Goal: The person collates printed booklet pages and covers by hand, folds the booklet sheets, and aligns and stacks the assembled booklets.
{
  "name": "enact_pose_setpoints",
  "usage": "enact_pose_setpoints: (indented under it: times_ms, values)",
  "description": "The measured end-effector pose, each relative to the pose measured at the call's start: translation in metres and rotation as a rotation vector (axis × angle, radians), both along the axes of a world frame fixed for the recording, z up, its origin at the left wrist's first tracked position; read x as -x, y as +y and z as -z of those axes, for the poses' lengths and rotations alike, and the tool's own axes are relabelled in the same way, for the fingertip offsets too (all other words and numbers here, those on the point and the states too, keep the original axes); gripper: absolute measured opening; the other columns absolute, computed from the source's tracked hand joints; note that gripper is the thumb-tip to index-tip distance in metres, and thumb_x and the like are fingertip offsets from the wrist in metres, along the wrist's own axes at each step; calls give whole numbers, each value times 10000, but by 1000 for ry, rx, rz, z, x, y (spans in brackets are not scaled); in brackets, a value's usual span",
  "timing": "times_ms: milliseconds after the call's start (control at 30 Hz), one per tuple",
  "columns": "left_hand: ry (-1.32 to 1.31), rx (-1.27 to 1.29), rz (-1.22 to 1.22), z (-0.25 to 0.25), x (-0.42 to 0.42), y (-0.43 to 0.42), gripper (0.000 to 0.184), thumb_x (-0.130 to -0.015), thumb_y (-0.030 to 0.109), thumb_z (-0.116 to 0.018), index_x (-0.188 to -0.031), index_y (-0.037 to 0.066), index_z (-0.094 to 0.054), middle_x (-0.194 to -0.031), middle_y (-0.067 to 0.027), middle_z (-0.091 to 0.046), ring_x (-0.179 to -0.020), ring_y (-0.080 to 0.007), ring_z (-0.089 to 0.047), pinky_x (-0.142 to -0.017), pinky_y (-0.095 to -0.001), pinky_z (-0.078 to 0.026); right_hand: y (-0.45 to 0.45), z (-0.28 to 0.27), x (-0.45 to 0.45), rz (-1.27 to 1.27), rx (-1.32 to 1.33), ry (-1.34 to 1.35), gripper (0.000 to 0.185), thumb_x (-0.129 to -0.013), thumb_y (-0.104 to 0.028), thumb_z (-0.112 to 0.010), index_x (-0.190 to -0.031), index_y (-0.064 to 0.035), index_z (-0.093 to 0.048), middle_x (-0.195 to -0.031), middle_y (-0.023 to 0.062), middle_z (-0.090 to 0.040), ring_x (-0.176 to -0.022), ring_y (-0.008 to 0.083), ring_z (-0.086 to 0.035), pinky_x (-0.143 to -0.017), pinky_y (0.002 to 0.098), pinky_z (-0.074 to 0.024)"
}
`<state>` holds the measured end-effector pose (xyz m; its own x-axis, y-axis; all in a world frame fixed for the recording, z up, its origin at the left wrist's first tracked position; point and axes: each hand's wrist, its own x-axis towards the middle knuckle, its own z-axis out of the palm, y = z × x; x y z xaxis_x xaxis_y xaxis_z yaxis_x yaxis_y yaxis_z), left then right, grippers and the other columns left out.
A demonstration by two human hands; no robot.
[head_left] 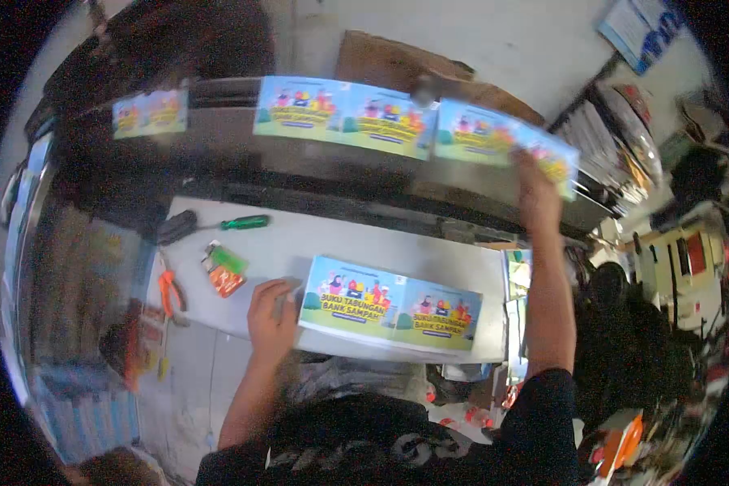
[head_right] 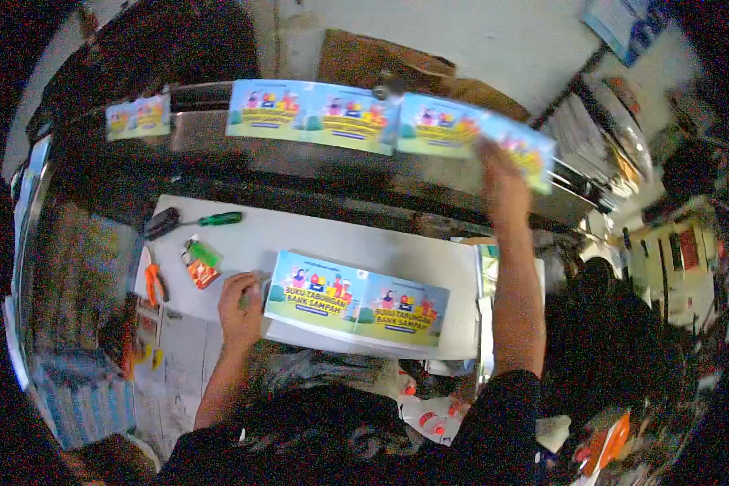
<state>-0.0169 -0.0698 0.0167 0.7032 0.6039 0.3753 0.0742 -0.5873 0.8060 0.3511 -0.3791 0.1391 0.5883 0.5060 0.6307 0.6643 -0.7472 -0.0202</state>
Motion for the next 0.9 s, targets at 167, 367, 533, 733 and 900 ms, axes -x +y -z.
enact_pose_setpoints:
  times_ms: [167,367,533,733,900]
  values:
    - [-54,-20,32,7,-1,1,169,-832,10,-599,-998,-3,-627,-1051,-158,-614,-999,-299,-594,-911,-382,-464,21,28,75,0,295,372,270,-843,-110,-586,-1101,-114,-666,-1046,130,-661,-951,333,-628,-820,429,-511]
    - [-55,5,29,13,-1,4,169,-835,43,-605,-994,-12,-626,-1044,-167,-620,-992,-310,-600,-899,-388,-467,48,42,227,-431,541,632,627,-801,-470,-678,-1265,-70,-547,-1365,136,-491,-1201,306,-504,-943,451,-462]
    - [-68,-22,35,7,-2,3,176,-833,29,-615,-1006,5,-640,-1058,-162,-621,-997,-292,-606,-893,-368,-477,53,41,226,-469,464,631,621,-765,-434,-706,-1233,-51,-564,-1264,111,-568,-1119,298,-564,-888,420,-502]
    - [-62,1,17,1,1,3,174,-833,20,-609,-1003,-6,-632,-1048,-168,-623,-985,-301,-612,-876,-366,-486,44,-5,164,-354,472,812,290,-807,-127,-613,-1092,-78,-642,-1022,157,-674,-906,345,-650,-788,411,-531]
    - [-72,15,16,3,2,4,149,-846,9,-605,-993,-13,-626,-1050,-160,-627,-999,-281,-599,-914,-364,-464,24,-90,83,0,-131,-79,340,-809,18,-545,-1117,-65,-662,-1075,168,-677,-934,275,-687,-781,411,-544]
